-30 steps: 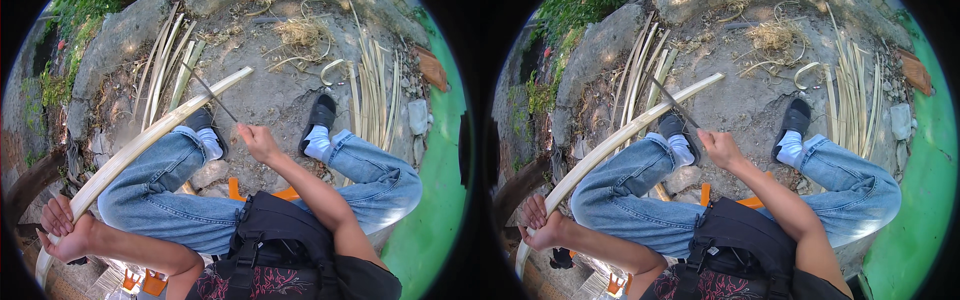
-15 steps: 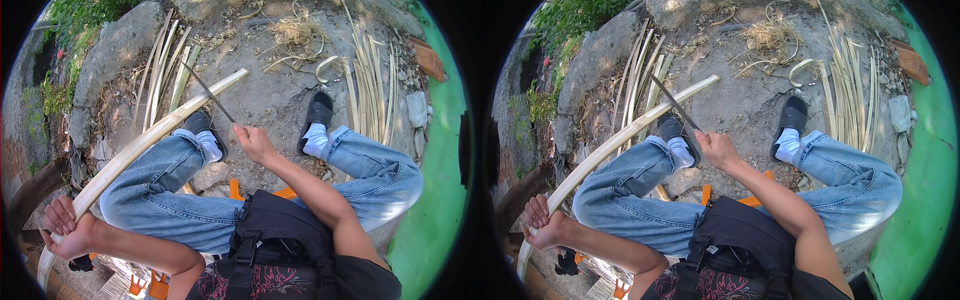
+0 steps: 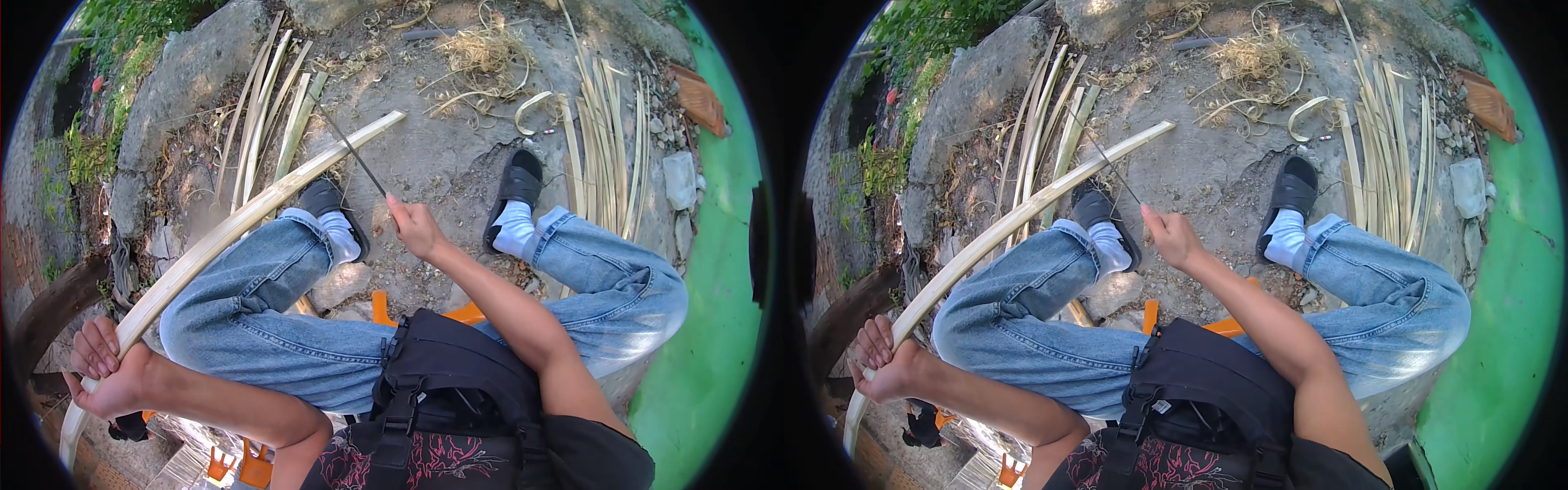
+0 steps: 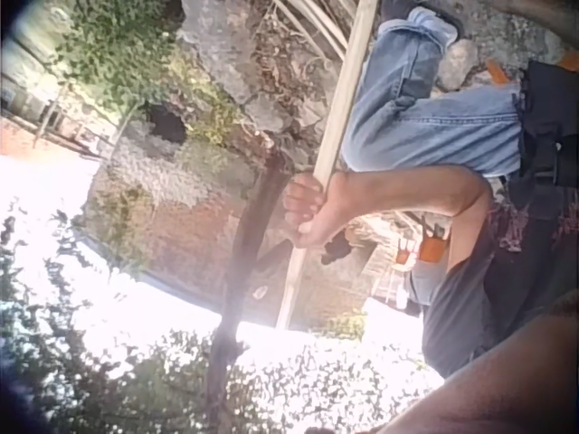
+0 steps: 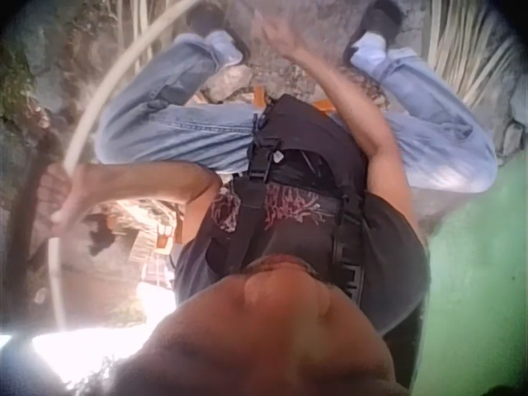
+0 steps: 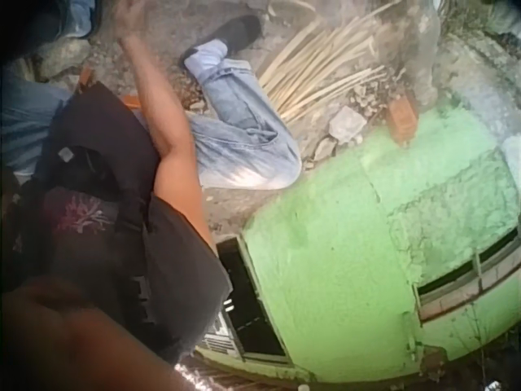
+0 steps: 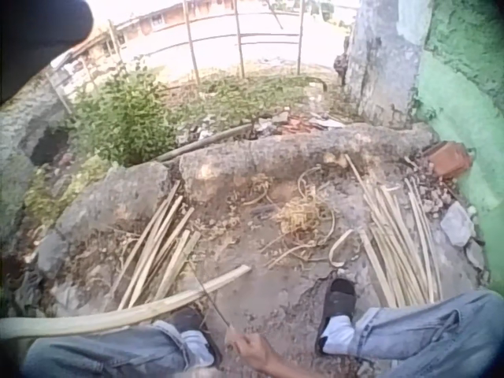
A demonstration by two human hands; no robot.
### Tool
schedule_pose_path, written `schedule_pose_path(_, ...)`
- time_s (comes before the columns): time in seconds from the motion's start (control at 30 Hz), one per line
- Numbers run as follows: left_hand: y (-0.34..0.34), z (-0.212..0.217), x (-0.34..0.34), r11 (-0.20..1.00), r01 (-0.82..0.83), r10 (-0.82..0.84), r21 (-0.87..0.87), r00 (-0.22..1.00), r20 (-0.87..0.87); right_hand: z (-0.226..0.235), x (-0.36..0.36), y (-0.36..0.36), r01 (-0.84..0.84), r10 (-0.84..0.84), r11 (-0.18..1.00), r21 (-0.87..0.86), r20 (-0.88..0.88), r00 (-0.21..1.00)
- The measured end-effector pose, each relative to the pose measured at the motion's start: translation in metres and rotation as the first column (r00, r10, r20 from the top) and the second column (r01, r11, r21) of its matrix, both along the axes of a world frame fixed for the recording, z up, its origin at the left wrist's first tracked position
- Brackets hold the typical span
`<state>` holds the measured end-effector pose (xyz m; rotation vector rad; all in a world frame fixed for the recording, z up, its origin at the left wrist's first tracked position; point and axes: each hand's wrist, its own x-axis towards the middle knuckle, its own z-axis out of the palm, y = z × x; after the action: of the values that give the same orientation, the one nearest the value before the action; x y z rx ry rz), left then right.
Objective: The person strips layers from a bamboo pole using a knife. The person holds the pole with one hand while pulling the knife along the surface to create thin strips.
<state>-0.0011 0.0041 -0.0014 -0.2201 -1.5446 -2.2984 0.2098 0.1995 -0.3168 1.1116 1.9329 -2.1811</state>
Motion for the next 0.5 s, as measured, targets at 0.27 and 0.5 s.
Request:
schedule_pose_path(0.27, -0.002, -0.002, -0.003, 1.000, -0.019, 0.019, -0.017, 1.000, -0.020, -0.040, 0.026, 0.034, -0.049, -0.011, 0.979, 0.197, 0.289, 0.957)
schedule_pose_path(0.5, -0.001, 0.002, -0.002, 0.998, -0.051, 0.051, -0.044, 0.999, -0.003, 0.006, -0.003, 0.012, -0.096, 0.066, 0.965, 0.242, 0.131, 0.989)
